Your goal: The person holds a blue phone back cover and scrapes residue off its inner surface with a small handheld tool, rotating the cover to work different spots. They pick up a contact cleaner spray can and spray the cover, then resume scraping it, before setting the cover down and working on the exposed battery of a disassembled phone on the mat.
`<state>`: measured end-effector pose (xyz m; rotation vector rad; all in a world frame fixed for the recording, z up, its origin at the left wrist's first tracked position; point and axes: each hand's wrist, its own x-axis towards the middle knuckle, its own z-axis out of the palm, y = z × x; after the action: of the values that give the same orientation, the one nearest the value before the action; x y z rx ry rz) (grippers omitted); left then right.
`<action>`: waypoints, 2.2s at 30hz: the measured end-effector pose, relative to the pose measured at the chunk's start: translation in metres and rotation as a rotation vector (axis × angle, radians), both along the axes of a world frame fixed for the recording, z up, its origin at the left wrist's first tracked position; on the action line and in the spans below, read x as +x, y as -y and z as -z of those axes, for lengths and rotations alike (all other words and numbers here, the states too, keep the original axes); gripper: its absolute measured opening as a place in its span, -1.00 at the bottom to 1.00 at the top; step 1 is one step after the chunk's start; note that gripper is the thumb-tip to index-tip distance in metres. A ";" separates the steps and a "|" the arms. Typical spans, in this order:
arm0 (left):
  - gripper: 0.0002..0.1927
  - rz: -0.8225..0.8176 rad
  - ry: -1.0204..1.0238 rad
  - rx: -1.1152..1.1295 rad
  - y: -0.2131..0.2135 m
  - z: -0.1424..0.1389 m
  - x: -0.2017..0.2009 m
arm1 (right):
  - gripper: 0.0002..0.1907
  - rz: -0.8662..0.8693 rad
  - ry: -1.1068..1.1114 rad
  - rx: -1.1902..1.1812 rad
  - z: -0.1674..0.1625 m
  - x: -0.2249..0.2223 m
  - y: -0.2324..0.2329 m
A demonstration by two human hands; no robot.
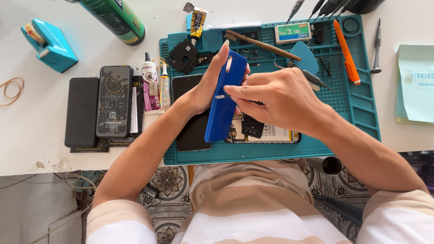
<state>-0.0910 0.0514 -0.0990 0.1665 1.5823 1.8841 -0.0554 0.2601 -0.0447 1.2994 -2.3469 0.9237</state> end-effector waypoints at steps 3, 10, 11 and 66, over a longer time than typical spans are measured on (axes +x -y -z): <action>0.02 -0.015 0.036 -0.006 0.001 -0.002 0.001 | -0.79 0.054 0.008 0.008 -0.001 -0.003 -0.004; 0.07 -0.028 0.020 0.047 0.002 -0.008 -0.001 | -0.78 0.101 0.005 0.005 0.008 -0.012 -0.001; 0.07 -0.031 0.032 0.048 0.002 -0.008 -0.001 | -0.77 0.087 -0.002 -0.008 0.009 -0.011 0.001; -0.02 -0.094 -0.071 0.516 0.023 -0.010 -0.011 | -0.75 0.069 0.281 -0.042 0.004 -0.018 -0.001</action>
<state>-0.1017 0.0282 -0.0894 0.3897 1.1312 2.3514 -0.0738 0.2608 -0.0485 1.1268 -2.5451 1.1943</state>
